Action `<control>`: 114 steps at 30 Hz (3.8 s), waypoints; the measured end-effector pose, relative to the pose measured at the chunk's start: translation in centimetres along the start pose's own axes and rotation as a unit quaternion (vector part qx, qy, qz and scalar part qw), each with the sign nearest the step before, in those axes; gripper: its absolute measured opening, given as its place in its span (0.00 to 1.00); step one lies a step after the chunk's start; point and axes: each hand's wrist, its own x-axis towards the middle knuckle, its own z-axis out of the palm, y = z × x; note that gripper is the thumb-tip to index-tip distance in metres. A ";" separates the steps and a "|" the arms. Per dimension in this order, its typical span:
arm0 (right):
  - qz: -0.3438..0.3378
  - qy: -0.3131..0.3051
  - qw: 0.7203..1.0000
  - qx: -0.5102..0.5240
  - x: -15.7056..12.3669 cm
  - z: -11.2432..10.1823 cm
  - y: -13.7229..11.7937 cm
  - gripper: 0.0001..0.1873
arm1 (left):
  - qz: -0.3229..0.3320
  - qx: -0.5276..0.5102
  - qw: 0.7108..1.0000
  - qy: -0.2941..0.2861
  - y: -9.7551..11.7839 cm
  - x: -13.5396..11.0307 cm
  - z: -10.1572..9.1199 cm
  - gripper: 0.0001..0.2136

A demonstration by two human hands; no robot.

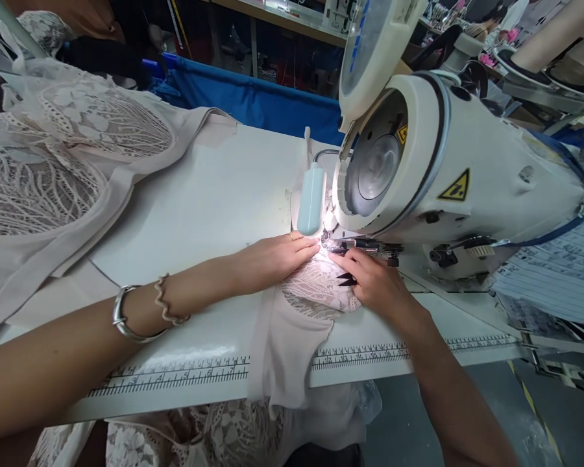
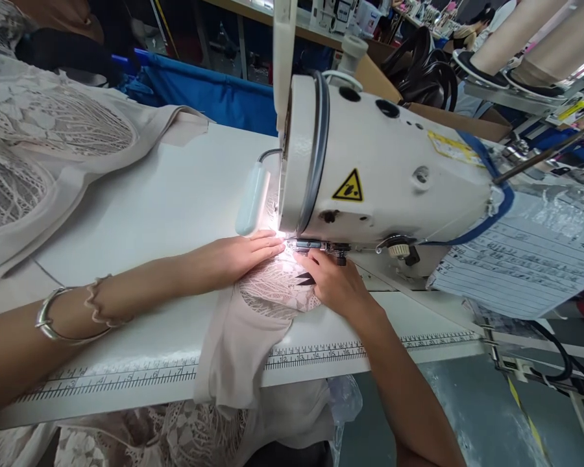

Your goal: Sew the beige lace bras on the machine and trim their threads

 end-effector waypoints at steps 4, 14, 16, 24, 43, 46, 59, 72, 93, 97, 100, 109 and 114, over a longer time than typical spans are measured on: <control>0.000 0.005 0.999 0.034 0.2 0.0 0.0 0.39 | -0.011 0.001 1.000 -0.005 0.1 0.6 -0.6 0.19; 0.059 0.056 0.984 0.161 -0.3 0.6 0.4 0.21 | -0.044 -0.034 0.997 0.055 5.8 0.6 1.8 0.11; 0.112 0.067 0.973 0.189 -0.3 0.7 0.3 0.10 | -0.047 -0.018 0.998 0.041 5.7 0.5 1.7 0.11; 0.207 -0.031 0.933 0.291 0.8 0.2 0.0 0.11 | -0.055 0.100 0.993 0.026 6.3 1.2 2.1 0.10; 0.225 -0.190 0.766 0.572 0.8 -0.9 0.5 0.10 | -0.001 -0.042 0.998 0.045 4.6 1.1 0.7 0.18; 0.208 -0.146 0.855 0.452 0.5 -0.8 0.3 0.13 | -0.025 0.001 0.998 0.052 4.8 1.1 1.6 0.13; -0.030 0.027 0.980 0.195 0.0 0.1 0.8 0.19 | -0.009 -0.020 0.999 0.028 4.4 0.5 1.9 0.12; -0.124 0.097 0.970 0.187 0.9 0.3 0.9 0.18 | 0.021 -0.054 0.998 0.028 2.9 0.7 1.3 0.16; -0.115 0.075 0.979 0.151 0.8 0.1 0.6 0.32 | 0.007 0.022 1.000 0.007 1.1 1.3 0.0 0.15; -0.128 0.094 0.975 0.153 0.8 0.1 0.4 0.25 | 0.021 0.045 0.999 0.012 1.5 1.2 -0.4 0.15; -0.116 0.089 0.978 0.151 0.8 0.2 0.3 0.22 | 0.021 0.058 0.998 0.019 1.6 1.2 -0.5 0.15; -0.108 0.071 0.980 0.150 0.7 0.3 0.3 0.20 | 0.039 0.076 0.996 0.028 1.6 1.2 -0.1 0.18; -0.133 0.095 0.977 0.140 0.9 0.1 0.2 0.18 | 0.040 0.051 0.997 0.044 1.5 1.2 -0.2 0.14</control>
